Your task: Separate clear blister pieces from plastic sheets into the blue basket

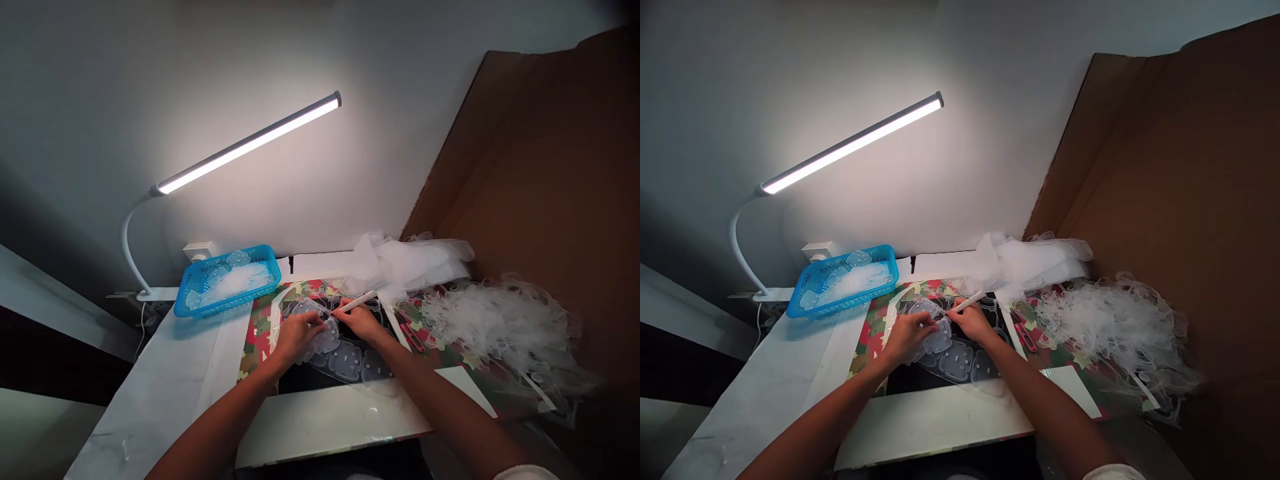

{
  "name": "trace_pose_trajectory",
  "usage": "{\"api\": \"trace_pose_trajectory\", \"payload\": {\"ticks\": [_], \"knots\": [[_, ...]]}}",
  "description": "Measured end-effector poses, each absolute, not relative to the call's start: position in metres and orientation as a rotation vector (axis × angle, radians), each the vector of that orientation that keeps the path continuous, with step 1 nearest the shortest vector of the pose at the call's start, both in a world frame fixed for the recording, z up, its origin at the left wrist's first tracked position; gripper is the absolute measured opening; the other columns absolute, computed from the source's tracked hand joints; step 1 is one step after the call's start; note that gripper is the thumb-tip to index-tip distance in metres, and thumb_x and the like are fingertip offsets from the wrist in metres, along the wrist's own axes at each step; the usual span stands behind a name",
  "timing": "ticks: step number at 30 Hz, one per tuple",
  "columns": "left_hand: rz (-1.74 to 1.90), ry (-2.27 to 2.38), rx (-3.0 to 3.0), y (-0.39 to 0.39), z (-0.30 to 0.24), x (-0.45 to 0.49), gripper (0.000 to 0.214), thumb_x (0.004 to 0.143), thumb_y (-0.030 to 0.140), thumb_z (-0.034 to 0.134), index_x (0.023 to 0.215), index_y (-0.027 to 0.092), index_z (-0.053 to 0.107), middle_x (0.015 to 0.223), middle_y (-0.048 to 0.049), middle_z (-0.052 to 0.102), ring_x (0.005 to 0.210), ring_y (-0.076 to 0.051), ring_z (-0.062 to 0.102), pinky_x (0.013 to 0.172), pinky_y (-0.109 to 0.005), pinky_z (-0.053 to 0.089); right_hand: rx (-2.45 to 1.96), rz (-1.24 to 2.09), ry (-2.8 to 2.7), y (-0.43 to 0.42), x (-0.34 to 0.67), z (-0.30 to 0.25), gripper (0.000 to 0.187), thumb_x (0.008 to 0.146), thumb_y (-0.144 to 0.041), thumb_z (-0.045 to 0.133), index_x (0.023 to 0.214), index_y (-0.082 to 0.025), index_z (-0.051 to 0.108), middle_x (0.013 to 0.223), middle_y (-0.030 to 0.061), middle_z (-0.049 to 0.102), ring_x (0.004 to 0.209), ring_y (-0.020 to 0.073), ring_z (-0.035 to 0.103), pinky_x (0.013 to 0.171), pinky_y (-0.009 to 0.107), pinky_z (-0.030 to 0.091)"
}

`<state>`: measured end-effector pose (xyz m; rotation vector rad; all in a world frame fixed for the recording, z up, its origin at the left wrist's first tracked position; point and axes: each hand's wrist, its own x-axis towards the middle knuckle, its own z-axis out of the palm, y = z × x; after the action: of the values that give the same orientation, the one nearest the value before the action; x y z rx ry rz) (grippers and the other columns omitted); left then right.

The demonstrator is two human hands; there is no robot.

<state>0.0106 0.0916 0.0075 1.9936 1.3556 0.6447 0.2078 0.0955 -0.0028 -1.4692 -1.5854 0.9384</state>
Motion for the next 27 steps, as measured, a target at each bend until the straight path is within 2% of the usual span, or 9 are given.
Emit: {"api": "trace_pose_trajectory", "payload": {"ticks": [3,6,8,12,18,23,27], "knots": [[0.832,1.246,1.865,0.082,0.009,0.003,0.020,0.079,0.037,0.068,0.070,0.019,0.067,0.072,0.0007,0.068,0.066,-0.014,0.056,0.063,-0.024,0.039,-1.533,0.801,-1.551,0.101,0.219,-0.005,0.024,0.076,-0.037,0.056,0.059,-0.023,0.046,0.060,-0.0017,0.055,0.065,0.0174,0.049,0.065,0.029,0.035],[0.920,1.114,1.642,0.072,0.016,-0.004,0.025,0.077,0.040,0.071,0.071,0.017,0.065,0.071,0.0002,0.066,0.065,-0.013,0.056,0.060,-0.022,0.041,-1.476,0.820,-1.533,0.099,0.229,-0.002,0.022,0.076,-0.038,0.055,0.062,-0.023,0.048,0.081,0.0025,0.067,0.077,0.0193,0.057,0.072,0.031,0.040],[0.927,1.061,1.500,0.066,0.022,-0.006,0.027,0.075,0.041,0.073,0.073,0.016,0.066,0.071,-0.0001,0.066,0.064,-0.013,0.056,0.058,-0.022,0.042,-1.420,0.789,-1.500,0.092,0.232,0.002,0.024,0.077,-0.038,0.056,0.061,-0.022,0.048,0.090,0.0045,0.068,0.084,0.0206,0.059,0.076,0.032,0.041],[0.908,0.983,1.284,0.060,0.033,-0.007,0.028,0.072,0.040,0.078,0.078,0.015,0.067,0.074,-0.0018,0.069,0.066,-0.013,0.060,0.058,-0.021,0.045,-1.346,0.735,-1.443,0.068,0.228,0.008,0.024,0.083,-0.041,0.056,0.068,-0.022,0.052,0.083,0.0033,0.063,0.077,0.0190,0.058,0.072,0.031,0.043],[0.904,0.872,1.141,0.057,0.031,-0.007,0.030,0.072,0.040,0.079,0.081,0.014,0.066,0.079,-0.0044,0.072,0.067,-0.014,0.063,0.060,-0.023,0.049,-1.339,0.886,-1.555,0.024,0.213,0.002,0.020,0.090,-0.039,0.053,0.080,-0.021,0.057,0.077,0.0007,0.063,0.070,0.0165,0.059,0.065,0.028,0.043],[0.934,0.898,1.220,0.062,0.036,-0.014,0.036,0.078,0.049,0.070,0.084,0.015,0.063,0.076,-0.0047,0.070,0.060,-0.013,0.061,0.054,-0.022,0.047,-1.310,0.840,-1.876,0.000,0.210,-0.003,0.020,0.092,-0.035,0.049,0.080,-0.021,0.057,0.084,0.0019,0.063,0.075,0.0161,0.056,0.067,0.027,0.042],[1.069,1.336,1.668,0.107,0.070,-0.050,0.042,0.088,0.055,0.052,0.093,0.014,0.062,0.073,-0.0043,0.069,0.058,-0.014,0.060,0.053,-0.023,0.045,-1.360,0.854,-2.004,-0.007,0.216,-0.008,0.015,0.091,-0.032,0.050,0.085,-0.021,0.058,0.083,0.0022,0.062,0.075,0.0162,0.056,0.067,0.027,0.042]]}}
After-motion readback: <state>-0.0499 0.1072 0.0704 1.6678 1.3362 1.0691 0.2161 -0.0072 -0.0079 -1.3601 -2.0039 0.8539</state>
